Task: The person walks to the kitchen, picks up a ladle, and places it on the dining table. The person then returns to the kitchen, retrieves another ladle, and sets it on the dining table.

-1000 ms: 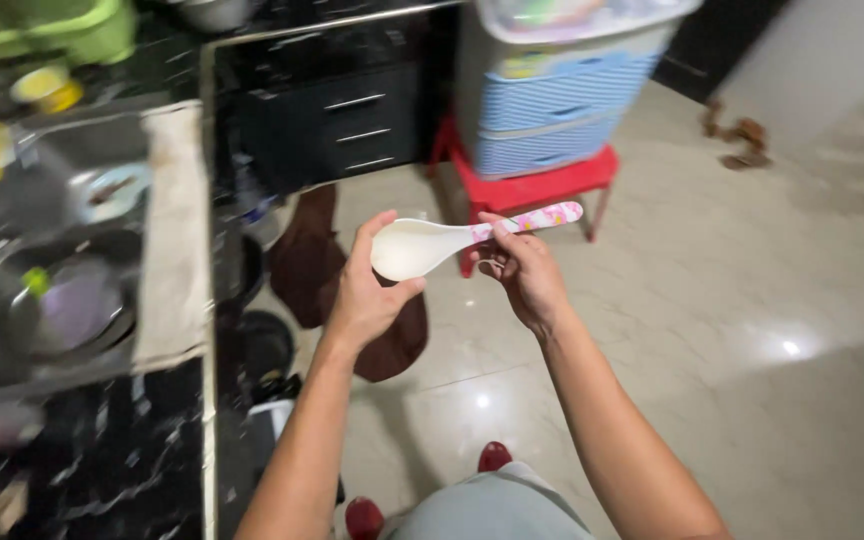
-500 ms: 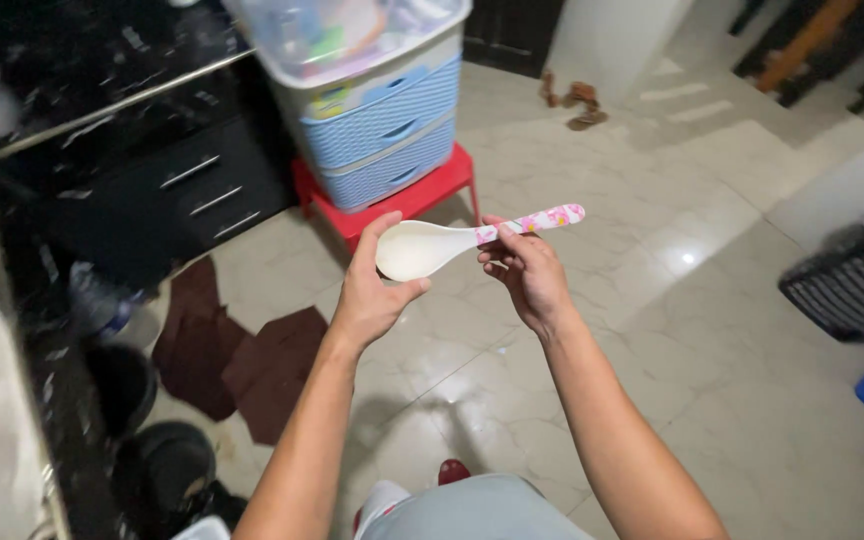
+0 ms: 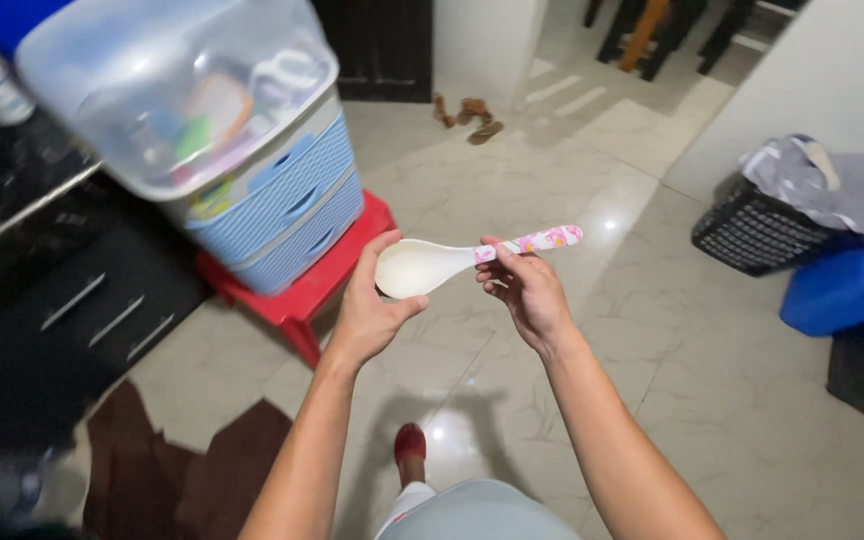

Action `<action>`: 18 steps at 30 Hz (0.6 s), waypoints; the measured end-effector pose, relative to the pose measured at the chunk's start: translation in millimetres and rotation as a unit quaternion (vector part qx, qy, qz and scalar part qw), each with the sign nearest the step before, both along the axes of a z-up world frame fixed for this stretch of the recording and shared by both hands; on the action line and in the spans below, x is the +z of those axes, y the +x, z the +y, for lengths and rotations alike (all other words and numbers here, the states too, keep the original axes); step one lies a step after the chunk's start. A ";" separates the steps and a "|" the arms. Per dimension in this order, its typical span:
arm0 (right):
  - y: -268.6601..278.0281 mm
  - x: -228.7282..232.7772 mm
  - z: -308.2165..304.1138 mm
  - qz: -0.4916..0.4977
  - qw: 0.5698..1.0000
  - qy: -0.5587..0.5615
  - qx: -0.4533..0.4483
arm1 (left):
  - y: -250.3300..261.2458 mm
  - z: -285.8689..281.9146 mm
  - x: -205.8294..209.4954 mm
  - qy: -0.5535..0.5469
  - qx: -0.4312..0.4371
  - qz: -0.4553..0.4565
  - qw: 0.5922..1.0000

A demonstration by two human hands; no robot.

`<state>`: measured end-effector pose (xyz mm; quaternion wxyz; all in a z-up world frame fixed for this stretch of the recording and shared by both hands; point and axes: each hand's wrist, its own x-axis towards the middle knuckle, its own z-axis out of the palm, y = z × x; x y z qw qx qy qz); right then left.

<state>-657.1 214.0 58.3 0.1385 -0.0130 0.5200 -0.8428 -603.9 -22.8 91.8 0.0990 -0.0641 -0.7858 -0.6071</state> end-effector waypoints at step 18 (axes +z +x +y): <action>-110.9 -16.6 28.2 0.000 0.975 -0.023 -0.221 | -208.5 -0.8 -14.7 0.011 -0.162 -0.023 0.986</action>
